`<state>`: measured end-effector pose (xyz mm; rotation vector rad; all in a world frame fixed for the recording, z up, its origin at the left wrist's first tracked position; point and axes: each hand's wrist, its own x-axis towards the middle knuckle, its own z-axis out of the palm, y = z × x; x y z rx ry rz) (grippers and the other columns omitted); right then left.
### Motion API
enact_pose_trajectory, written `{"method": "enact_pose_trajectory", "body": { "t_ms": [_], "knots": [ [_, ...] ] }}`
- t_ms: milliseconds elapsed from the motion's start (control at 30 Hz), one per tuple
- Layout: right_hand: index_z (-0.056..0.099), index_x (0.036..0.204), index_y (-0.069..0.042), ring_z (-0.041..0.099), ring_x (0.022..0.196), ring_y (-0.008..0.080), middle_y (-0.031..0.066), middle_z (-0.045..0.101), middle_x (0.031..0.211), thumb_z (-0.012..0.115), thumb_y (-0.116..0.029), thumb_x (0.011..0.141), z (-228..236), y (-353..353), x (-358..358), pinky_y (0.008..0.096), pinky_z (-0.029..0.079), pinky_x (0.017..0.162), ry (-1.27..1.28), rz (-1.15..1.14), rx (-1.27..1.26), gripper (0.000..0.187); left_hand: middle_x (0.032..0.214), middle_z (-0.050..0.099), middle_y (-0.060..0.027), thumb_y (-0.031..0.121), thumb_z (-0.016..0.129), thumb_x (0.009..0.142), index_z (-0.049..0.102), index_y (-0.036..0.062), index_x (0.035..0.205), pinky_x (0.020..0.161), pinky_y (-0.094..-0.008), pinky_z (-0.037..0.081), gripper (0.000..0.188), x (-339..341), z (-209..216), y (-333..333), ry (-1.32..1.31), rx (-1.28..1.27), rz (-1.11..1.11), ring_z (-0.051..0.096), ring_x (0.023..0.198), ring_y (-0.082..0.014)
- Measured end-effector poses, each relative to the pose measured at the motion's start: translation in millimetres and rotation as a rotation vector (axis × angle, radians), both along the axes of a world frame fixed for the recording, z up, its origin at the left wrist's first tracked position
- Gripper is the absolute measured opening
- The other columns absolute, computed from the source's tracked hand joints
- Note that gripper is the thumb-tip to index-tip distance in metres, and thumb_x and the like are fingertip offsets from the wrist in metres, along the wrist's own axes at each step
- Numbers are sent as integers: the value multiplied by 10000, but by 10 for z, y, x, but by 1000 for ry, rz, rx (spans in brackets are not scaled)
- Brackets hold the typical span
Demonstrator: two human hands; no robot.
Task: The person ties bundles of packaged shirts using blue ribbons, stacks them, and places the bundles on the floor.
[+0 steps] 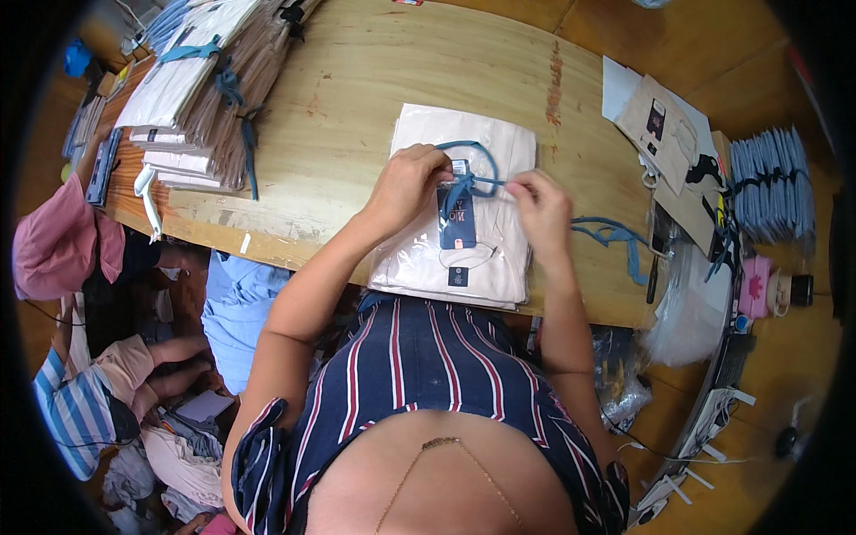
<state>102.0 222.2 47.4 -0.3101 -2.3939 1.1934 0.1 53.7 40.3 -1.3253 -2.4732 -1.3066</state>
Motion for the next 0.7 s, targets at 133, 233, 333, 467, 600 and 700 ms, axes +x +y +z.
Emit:
{"method": "enact_pose_trajectory", "body": {
  "t_ms": [133,233,333,467,600,700],
  "knots": [
    [563,727,2,526,553,135,68,570,644,562,-107,734,116,643,315,251,408,518,-14,-343,75,109,680,549,-83,17,537,724,508,3,726,587,-259,425,32,-234,92,-473,-184,84,265,548,646,-197],
    [557,806,-10,502,509,91,25,536,612,556,-134,751,1,1177,573,216,389,462,-327,-249,-157,135,648,529,-50,51,499,784,470,4,760,609,-251,430,60,-396,158,-810,-590,399,220,546,660,-139],
    [546,875,-15,502,519,90,22,531,638,555,-130,751,-379,1483,759,209,394,461,-626,-76,-400,169,656,531,-76,51,469,802,424,11,823,628,-262,439,63,-308,286,-828,-694,491,155,549,638,-158],
    [520,969,-14,530,721,160,70,552,825,569,-82,711,-398,1469,625,270,426,622,-385,-474,328,271,698,554,-112,-30,400,806,302,48,910,604,-249,456,164,79,348,-525,-747,608,60,562,674,-168],
    [445,1121,-36,414,1063,200,119,466,1123,628,-83,649,191,315,139,303,296,911,-1,212,-361,508,818,555,-122,-100,372,763,502,-52,757,751,-272,424,139,519,499,-247,-827,594,-227,541,831,-179],
    [382,1164,-29,434,1027,177,127,472,1114,666,-112,651,-5,-350,130,289,319,866,-196,814,-253,592,851,565,-110,-22,412,797,552,-42,844,753,-267,416,149,484,738,-331,-625,493,-10,552,800,-190]
  ]
}}
